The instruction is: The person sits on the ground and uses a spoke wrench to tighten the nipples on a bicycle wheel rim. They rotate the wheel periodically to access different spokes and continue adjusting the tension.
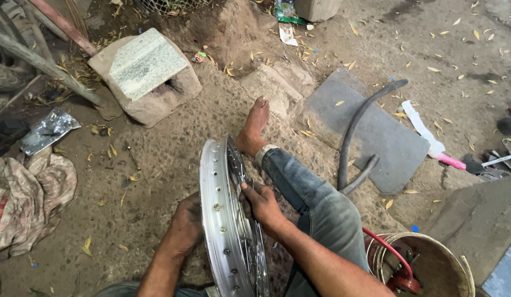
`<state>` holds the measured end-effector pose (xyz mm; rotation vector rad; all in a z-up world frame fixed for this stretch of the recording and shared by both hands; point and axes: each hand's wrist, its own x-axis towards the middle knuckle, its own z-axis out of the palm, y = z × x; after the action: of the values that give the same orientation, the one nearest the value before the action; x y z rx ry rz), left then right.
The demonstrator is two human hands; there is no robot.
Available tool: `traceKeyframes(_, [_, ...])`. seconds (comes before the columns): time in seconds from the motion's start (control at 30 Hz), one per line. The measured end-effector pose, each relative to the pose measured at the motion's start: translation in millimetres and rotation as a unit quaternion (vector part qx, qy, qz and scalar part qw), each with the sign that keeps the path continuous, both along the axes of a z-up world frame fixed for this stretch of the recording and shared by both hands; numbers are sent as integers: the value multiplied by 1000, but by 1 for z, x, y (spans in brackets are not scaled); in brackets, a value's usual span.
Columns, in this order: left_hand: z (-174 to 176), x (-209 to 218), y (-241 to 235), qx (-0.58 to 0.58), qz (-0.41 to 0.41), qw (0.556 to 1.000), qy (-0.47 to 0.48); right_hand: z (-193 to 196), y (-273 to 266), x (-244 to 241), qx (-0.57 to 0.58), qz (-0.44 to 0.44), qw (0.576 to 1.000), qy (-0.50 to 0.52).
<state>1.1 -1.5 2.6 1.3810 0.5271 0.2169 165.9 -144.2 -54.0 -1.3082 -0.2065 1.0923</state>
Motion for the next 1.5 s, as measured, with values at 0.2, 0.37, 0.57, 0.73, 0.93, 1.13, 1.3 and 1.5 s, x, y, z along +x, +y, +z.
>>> traceKeyframes(0.2, [-4, 2, 1, -22, -27, 999, -36, 0, -1, 1, 4, 1, 1000, -11])
traceKeyframes(0.37, [-5, -1, 1, -15, -51, 997, -62, 1, -3, -1, 5, 8, 1000, -14])
traceKeyframes(0.57, [-2, 1, 0, -11, -7, 999, -52, 2, -3, 0, 8, 4, 1000, -11])
traceKeyframes(0.73, [-2, 2, 1, 25, -31, 999, -28, 3, -3, -1, 16, 14, 1000, -18])
traceKeyframes(0.93, [5, -2, 9, 136, -53, 988, -46, 1, -5, 1, -6, 26, 999, -32])
traceKeyframes(1.13, [47, 10, 7, 177, 194, 965, -14, 1, 1, 1, -6, -11, 999, -37])
traceKeyframes(1.3, [82, 15, -27, 471, 88, 876, -49, -1, -4, -2, 13, 14, 1000, -15])
traceKeyframes(1.5, [109, 26, -39, 539, 39, 841, -28, 5, -6, 4, 21, -2, 1000, -11])
